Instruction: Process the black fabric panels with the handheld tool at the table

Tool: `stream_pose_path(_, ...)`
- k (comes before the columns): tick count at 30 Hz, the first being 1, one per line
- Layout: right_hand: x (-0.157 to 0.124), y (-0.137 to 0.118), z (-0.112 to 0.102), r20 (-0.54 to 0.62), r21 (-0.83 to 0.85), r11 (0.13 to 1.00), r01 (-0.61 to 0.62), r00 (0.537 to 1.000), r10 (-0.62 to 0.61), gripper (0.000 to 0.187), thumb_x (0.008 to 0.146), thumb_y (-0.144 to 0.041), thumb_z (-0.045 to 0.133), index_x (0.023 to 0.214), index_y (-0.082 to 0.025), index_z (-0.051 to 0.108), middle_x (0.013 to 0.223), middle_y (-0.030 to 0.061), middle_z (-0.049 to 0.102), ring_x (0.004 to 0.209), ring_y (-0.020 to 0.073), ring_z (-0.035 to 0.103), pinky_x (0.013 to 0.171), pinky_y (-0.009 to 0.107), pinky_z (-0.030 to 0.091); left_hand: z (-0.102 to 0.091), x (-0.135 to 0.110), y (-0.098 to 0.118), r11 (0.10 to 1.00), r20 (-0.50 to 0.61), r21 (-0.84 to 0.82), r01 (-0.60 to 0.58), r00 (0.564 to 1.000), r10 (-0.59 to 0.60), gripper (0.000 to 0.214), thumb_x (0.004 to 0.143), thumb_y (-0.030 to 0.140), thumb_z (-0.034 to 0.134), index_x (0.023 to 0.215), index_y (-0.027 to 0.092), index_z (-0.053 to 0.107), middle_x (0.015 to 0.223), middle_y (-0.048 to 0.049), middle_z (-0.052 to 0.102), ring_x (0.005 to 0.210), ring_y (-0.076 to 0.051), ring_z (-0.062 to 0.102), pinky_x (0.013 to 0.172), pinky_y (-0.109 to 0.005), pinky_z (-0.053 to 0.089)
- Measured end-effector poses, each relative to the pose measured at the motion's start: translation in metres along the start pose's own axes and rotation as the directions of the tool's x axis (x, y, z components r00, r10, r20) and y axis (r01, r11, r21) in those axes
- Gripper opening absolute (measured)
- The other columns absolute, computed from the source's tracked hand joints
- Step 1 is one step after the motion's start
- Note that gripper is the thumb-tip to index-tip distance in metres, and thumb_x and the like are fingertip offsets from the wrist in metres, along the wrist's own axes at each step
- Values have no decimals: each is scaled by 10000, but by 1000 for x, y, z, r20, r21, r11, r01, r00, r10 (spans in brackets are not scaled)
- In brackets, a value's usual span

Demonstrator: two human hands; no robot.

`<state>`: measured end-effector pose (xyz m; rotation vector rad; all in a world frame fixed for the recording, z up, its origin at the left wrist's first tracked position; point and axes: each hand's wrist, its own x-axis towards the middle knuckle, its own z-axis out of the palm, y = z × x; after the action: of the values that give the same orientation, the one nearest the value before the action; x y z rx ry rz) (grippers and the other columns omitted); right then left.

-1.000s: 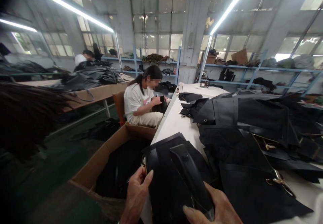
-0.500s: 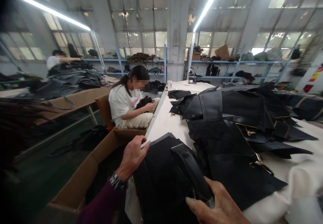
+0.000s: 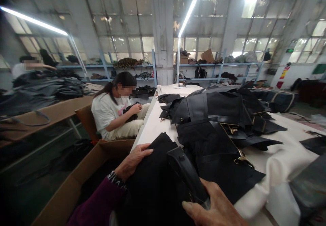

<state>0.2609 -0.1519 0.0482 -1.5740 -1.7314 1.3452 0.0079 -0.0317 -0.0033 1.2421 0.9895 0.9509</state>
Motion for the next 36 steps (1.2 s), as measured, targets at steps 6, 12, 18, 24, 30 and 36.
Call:
stream_pose_path(6,-9,-17,3,43,14,998,64,997,-64,303,755,-432,570,817,-136,579,504,-27,544,505,121,523,487,204,380,16,-31,3,929,35,-361,82,997,-74,317,728,149,631,1043,113,645,768,-56,717,610,-125,634,617,-227,480)
stream_pose_path(12,-24,-7,12,-60,19,1000,-16,998,17,598,760,-447,586,1216,-91,437,564,-32,580,544,165,589,535,248,436,32,-67,-4,919,10,-381,102,994,-107,313,731,147,659,1044,130,659,810,-60,729,629,-118,643,607,-211,485)
stream_pose_path(18,-45,-13,15,10,63,997,36,999,-36,624,799,-449,576,1263,-72,395,574,-40,583,566,165,607,597,262,455,44,-101,2,906,4,-416,72,997,-78,284,735,169,685,1019,178,679,833,-39,735,675,-127,661,641,-215,501)
stream_pose_path(24,-72,-24,15,25,5,987,163,986,-164,296,795,-426,551,856,-137,557,479,-46,535,456,115,504,507,231,397,54,-125,11,903,50,-429,27,999,-7,269,760,158,658,1027,135,673,870,-73,735,708,-148,672,685,-237,514)
stream_pose_path(30,-96,-8,-1,-83,-98,975,200,975,-208,397,813,-555,497,696,-175,505,477,-11,554,451,125,498,479,238,381,55,-145,9,880,-145,-475,-3,987,-74,137,698,89,680,822,146,689,670,-23,727,558,-113,653,552,-192,520)
stream_pose_path(36,-116,-6,6,-59,-126,979,162,984,-170,370,803,-534,528,767,-167,531,479,-18,555,450,135,519,458,233,392,61,-163,6,894,-133,-448,-20,990,-45,154,713,99,661,862,123,690,709,-57,732,596,-126,665,576,-200,519)
